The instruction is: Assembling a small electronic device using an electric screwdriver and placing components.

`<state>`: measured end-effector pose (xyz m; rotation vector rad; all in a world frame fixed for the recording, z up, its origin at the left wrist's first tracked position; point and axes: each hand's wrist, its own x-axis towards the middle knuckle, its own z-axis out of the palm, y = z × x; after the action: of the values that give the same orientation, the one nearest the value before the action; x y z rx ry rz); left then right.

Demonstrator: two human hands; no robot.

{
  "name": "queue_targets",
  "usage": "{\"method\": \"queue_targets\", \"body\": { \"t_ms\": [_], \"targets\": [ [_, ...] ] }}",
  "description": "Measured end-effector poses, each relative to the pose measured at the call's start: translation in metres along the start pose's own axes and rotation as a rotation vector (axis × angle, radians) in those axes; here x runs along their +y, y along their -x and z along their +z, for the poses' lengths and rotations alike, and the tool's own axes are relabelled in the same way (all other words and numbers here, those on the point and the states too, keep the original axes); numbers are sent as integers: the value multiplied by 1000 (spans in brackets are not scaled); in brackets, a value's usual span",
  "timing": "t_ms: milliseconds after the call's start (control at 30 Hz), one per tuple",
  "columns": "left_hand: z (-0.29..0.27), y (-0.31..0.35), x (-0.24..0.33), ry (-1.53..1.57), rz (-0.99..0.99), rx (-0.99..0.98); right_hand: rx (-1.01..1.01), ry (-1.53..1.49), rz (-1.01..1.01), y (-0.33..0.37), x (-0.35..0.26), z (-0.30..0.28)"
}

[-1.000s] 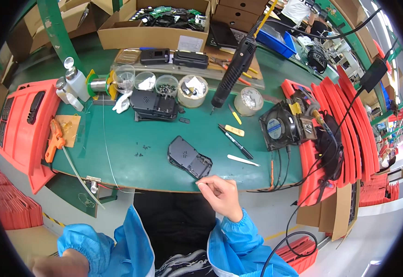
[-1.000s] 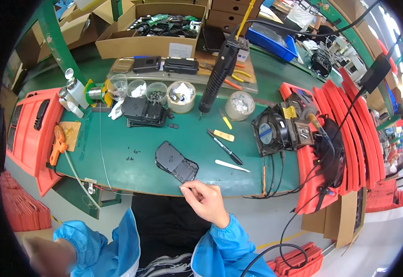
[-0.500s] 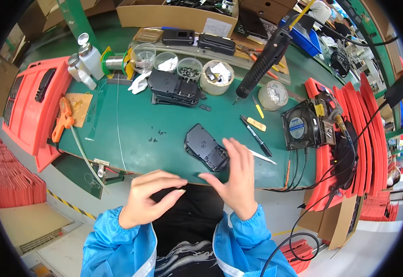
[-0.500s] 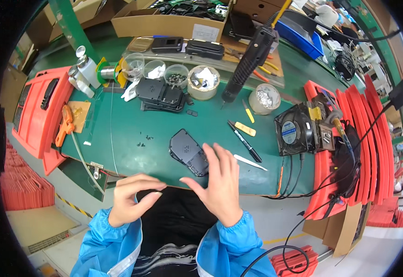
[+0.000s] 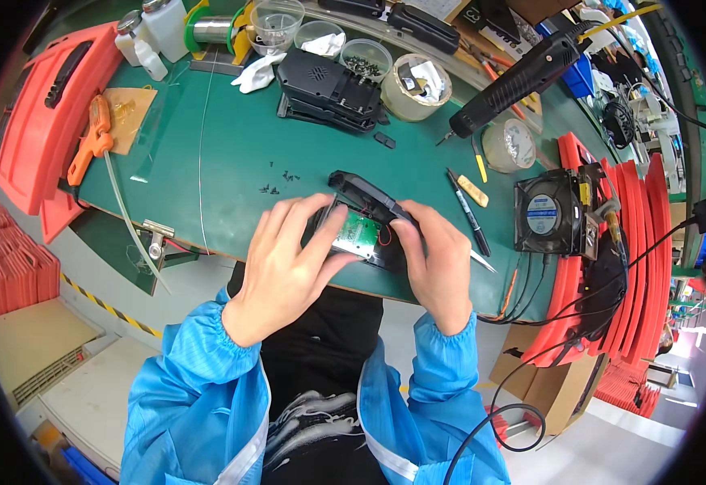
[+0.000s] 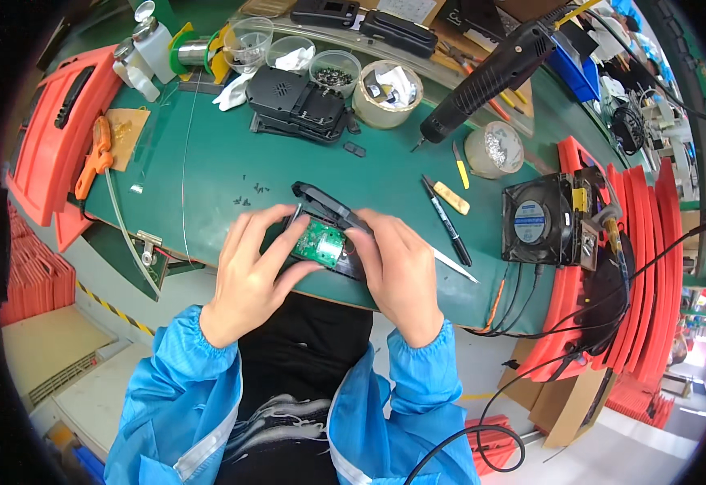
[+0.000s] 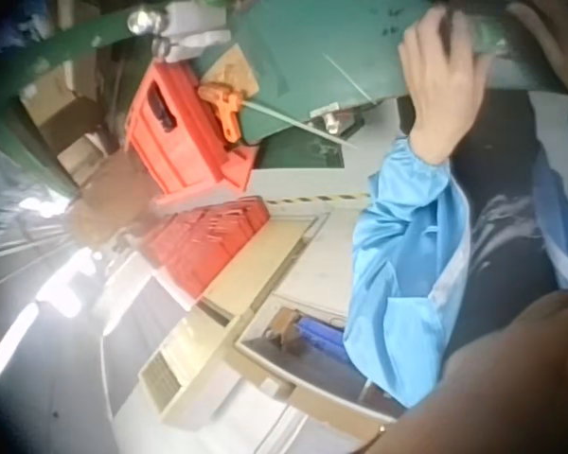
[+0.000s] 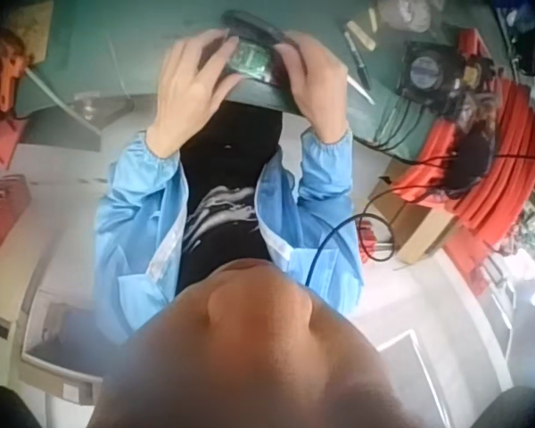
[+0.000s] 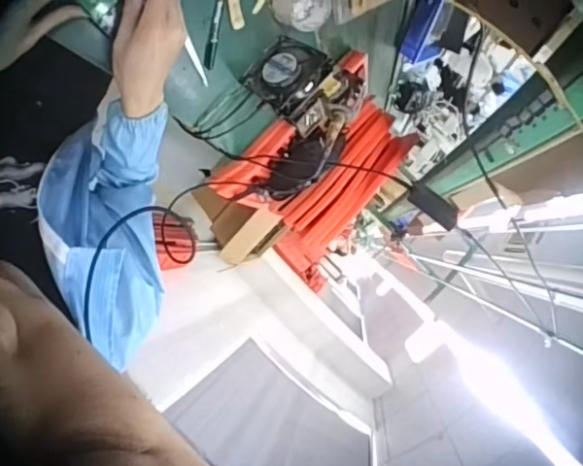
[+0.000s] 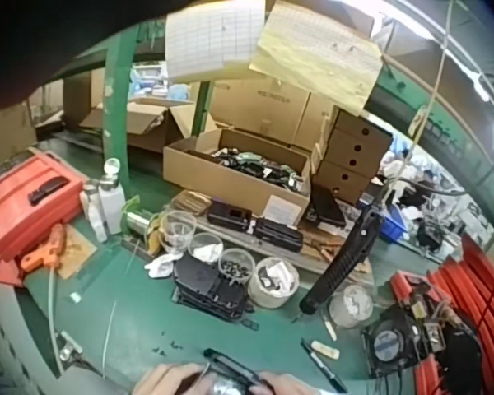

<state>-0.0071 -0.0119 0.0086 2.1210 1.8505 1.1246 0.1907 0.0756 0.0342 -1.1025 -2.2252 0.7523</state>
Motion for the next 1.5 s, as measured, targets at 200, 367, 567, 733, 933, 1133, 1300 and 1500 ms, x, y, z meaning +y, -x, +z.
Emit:
{"method": "queue_targets", "body": {
  "t_ms": [200,367,567,733,933,1133,1300,1500],
  "targets": [
    [9,-2,-2,-8,7,9,9,34,-111,-14,11,-7],
    [8,-11,1,30,-34,-33,63,109,-89,-20,20,-13],
    [7,-13,-3,26,-26,-42,745,-244,-54,-76,-2,-51],
    [6,-10,-3,-24,8,-36,819,-186,-5,-108,16,-46],
    [8,-4,2,-25,12,-41,679,-201,89,-114,34,-34],
    [6,-6,7,-27,9,-49,659,-350,9,-142,62,-35],
    [4,-6,0,-10,-8,-54,767,-473,-21,-130,25,-33],
    [8,-11,-4,6,-13,-41,719,-845,-356,-75,-27,-61]
  ]
}}
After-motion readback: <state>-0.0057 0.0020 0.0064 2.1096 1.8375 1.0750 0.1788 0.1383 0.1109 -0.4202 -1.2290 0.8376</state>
